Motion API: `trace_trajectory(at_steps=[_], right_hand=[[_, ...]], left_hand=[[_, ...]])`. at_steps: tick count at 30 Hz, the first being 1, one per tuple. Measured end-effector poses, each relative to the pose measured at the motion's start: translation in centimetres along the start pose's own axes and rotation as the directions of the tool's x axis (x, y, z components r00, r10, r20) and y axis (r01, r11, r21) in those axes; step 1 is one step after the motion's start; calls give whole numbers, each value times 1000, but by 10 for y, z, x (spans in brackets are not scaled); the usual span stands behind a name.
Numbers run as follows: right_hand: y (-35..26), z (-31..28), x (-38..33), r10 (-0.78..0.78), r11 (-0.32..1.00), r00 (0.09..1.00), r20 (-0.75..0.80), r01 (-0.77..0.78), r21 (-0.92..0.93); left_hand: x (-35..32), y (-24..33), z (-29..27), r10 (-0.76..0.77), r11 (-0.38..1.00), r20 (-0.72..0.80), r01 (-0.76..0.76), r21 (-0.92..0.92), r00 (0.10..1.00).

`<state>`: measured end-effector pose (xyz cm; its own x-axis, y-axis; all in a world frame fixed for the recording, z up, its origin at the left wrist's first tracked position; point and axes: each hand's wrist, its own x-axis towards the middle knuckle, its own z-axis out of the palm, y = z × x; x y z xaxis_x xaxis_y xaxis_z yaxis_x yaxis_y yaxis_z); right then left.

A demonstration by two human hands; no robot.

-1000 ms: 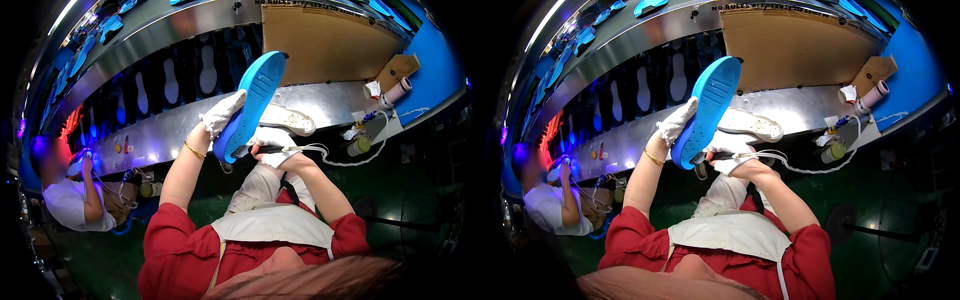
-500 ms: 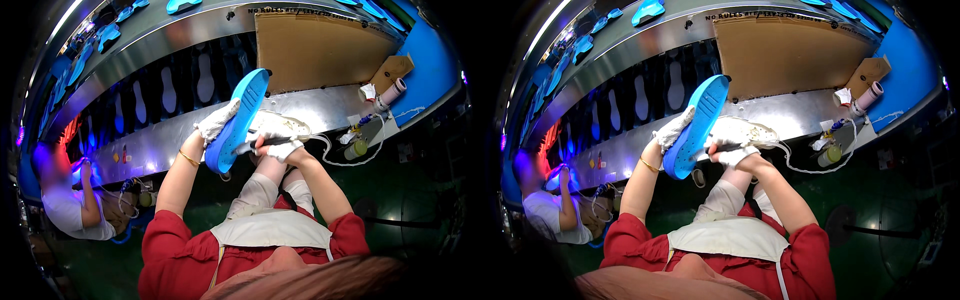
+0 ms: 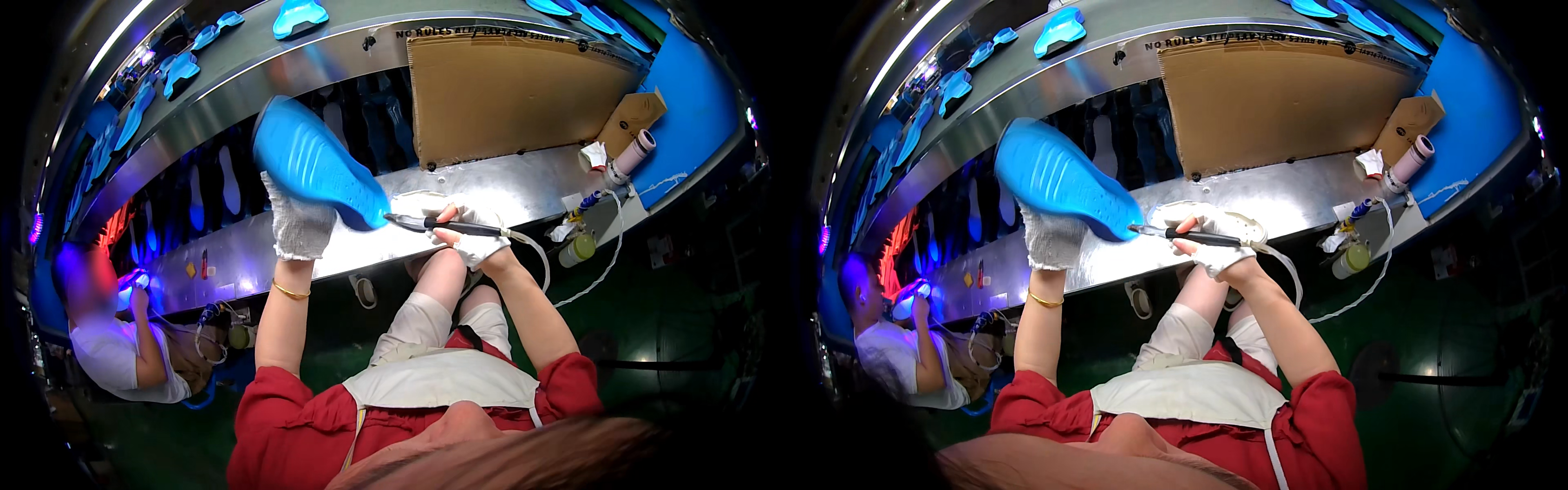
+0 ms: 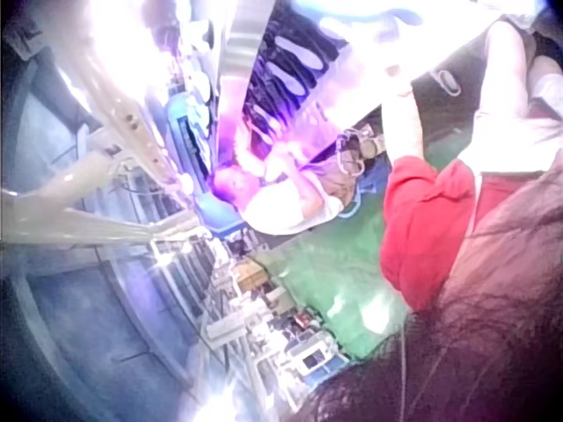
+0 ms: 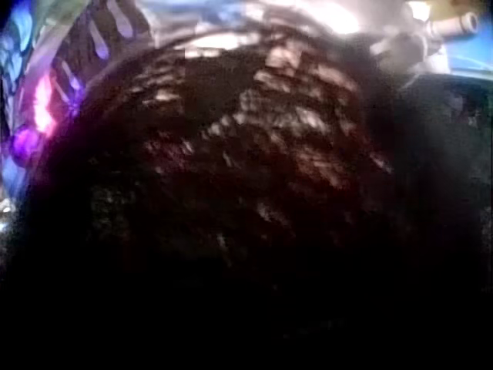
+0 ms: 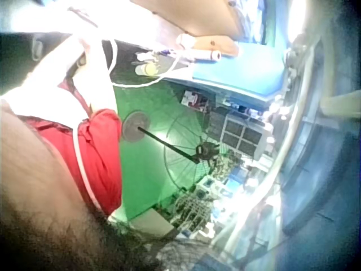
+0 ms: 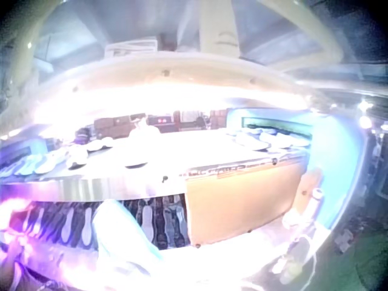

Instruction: The person applies glue to the surface of blue shoe insoles by hand using a brush, picking them up from the workstation and placing them back down.

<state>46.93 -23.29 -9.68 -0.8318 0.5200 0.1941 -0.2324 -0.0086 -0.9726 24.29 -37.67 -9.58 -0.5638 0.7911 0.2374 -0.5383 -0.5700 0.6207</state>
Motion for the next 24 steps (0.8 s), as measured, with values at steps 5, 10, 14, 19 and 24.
trace_trajectory(at_steps=[5, 10, 14, 19, 24], right_hand=[[6, 5, -7, -64, 996, 996, -57, 60, -69], [27, 7, -7, -165, 984, 978, -129, 155, -89], [27, 7, 1, -227, 973, 948, -224, 210, -98], [22, 18, -4, -302, 943, 951, -58, 289, -166], [10, 13, -21, -89, 996, 996, -9, 89, 33]], left_hand=[[-28, -24, -32, -248, 931, 117, 270, -247, 962], [-58, -67, -26, -451, 778, 109, 449, -440, 886], [-65, -89, 9, -417, 823, 195, 460, -333, 888], [-70, -114, 14, -465, 845, 49, 459, -274, 884], [-68, -116, 11, -447, 840, 38, 434, -327, 894]])
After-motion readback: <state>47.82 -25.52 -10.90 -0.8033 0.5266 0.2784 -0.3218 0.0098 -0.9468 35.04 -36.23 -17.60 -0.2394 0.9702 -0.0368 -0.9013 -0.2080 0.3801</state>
